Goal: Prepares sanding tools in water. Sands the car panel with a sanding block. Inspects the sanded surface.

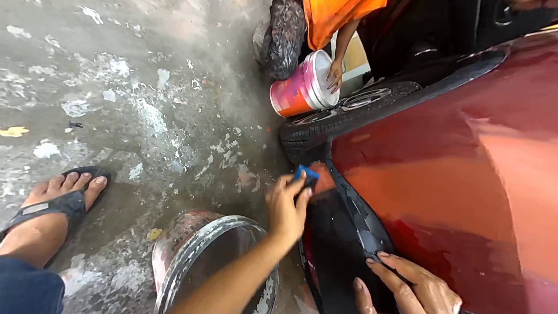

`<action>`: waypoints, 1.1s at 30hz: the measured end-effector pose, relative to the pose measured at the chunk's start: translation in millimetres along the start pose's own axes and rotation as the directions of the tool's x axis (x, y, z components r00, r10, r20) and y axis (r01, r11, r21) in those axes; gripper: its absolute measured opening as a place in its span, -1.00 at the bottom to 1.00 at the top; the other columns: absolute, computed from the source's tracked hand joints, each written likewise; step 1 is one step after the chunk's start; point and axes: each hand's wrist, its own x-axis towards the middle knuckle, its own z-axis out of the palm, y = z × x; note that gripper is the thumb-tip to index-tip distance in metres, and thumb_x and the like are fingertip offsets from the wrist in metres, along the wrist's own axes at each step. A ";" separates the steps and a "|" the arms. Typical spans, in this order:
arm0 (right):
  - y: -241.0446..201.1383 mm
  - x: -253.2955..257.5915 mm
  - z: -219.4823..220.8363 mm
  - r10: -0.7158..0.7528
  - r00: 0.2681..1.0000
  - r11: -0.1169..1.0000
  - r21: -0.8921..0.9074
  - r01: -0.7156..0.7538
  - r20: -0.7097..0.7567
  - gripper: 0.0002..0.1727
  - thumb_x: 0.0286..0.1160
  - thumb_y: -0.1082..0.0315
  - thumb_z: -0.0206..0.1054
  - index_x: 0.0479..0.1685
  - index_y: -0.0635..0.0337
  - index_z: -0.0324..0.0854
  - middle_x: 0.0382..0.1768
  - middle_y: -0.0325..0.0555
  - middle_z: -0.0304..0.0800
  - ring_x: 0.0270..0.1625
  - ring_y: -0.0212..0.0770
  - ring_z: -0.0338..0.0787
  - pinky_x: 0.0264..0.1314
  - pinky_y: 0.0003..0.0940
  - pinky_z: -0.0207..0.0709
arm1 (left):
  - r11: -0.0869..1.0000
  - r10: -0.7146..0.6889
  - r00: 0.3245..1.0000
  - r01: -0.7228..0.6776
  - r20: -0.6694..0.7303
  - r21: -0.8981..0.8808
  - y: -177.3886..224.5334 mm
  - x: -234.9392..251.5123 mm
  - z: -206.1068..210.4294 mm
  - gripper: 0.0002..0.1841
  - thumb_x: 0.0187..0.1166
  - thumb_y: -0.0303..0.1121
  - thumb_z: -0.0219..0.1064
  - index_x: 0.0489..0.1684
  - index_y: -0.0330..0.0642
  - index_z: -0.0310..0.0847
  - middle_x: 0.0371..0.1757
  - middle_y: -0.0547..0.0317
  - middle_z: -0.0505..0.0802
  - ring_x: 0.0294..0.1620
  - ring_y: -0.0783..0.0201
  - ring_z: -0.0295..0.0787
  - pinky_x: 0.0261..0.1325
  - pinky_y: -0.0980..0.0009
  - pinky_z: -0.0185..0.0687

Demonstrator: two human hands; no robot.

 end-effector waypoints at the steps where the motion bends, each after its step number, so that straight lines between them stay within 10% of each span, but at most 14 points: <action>1: 0.0 0.7 1.6 0.002 1.000 1.000 0.004 -0.002 -0.006 -0.58 0.38 -0.15 0.36 -0.04 -0.06 0.79 0.05 -0.16 0.81 0.27 -0.22 0.67 0.38 -0.26 0.35 | 0.999 0.009 1.000 -0.010 -0.014 -0.045 -1.0 -10.9 2.0 -0.61 0.67 -0.03 0.32 0.43 0.30 0.74 0.35 0.38 0.77 0.34 0.37 0.68 0.42 -0.02 0.55; 29: -0.2 -0.1 0.4 0.007 1.000 1.000 -0.002 -0.007 0.008 -0.60 0.41 -0.13 0.35 -0.05 -0.05 0.78 0.04 -0.14 0.81 0.26 -0.21 0.66 0.35 -0.24 0.34 | 0.991 -0.069 0.997 0.066 -0.022 -0.120 -7.9 -26.8 6.1 -0.62 0.66 -0.06 0.32 0.42 0.26 0.76 0.32 0.35 0.79 0.30 0.38 0.69 0.37 0.01 0.57; 33: 1.2 -3.0 2.1 0.005 1.000 1.000 0.001 -0.005 -0.003 -0.60 0.40 -0.12 0.35 -0.06 -0.03 0.79 0.03 -0.12 0.81 0.26 -0.18 0.67 0.36 -0.23 0.33 | 0.996 -0.086 0.994 0.084 0.065 0.022 -4.6 23.7 -2.4 -0.58 0.73 -0.05 0.27 0.53 0.24 0.66 0.37 0.17 0.76 0.34 0.15 0.70 0.32 -0.16 0.57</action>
